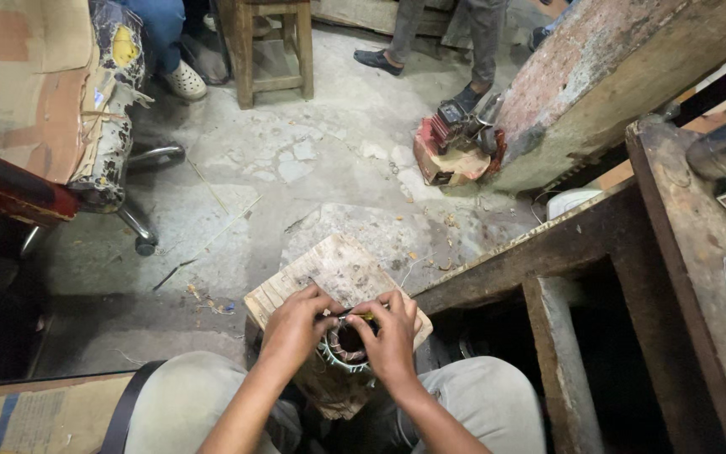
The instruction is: The person uses a yellow-handled screwdriver to adjust and tighten copper windings inside a motor stator. The person rotates the stator and continues to manipulate the windings with the tool throughout the clip.
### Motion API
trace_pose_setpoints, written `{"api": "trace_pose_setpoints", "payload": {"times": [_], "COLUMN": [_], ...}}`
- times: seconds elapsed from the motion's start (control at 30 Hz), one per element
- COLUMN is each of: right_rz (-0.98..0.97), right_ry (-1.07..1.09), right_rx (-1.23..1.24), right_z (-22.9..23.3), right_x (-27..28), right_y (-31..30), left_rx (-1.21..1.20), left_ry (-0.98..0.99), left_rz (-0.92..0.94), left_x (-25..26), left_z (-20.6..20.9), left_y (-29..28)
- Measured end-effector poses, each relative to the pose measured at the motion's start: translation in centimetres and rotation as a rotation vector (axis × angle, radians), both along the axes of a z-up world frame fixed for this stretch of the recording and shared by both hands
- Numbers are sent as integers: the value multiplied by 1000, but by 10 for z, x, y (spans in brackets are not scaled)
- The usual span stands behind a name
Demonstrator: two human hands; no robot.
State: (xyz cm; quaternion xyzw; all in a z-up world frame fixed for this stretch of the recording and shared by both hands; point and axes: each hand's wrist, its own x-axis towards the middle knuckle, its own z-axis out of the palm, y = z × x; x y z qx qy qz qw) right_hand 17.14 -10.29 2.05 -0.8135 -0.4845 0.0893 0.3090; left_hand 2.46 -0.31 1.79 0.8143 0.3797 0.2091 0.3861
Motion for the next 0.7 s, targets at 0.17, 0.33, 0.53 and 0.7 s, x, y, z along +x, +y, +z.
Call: {"api": "trace_pose_setpoints", "payload": {"times": [0.17,0.33,0.53,0.7], "right_rz": [-57,-79,-1,122], "right_ry": [-45,-121,-230,-275], "right_rx": [52,80,26,-52], "right_z": [-8,-10,-11,-8], "right_x": [-7,-11,-7,8], "right_y": [-5,-9,-11,-16], "left_rx": [-19,61,222,307], "left_ry": [16,-38,-13,21], "left_rz": [1,-18,-84,-115], "left_x": [0,-2,-2,0], "left_z": [4,8,9,3], "left_y": [2,1,-2,-6]}}
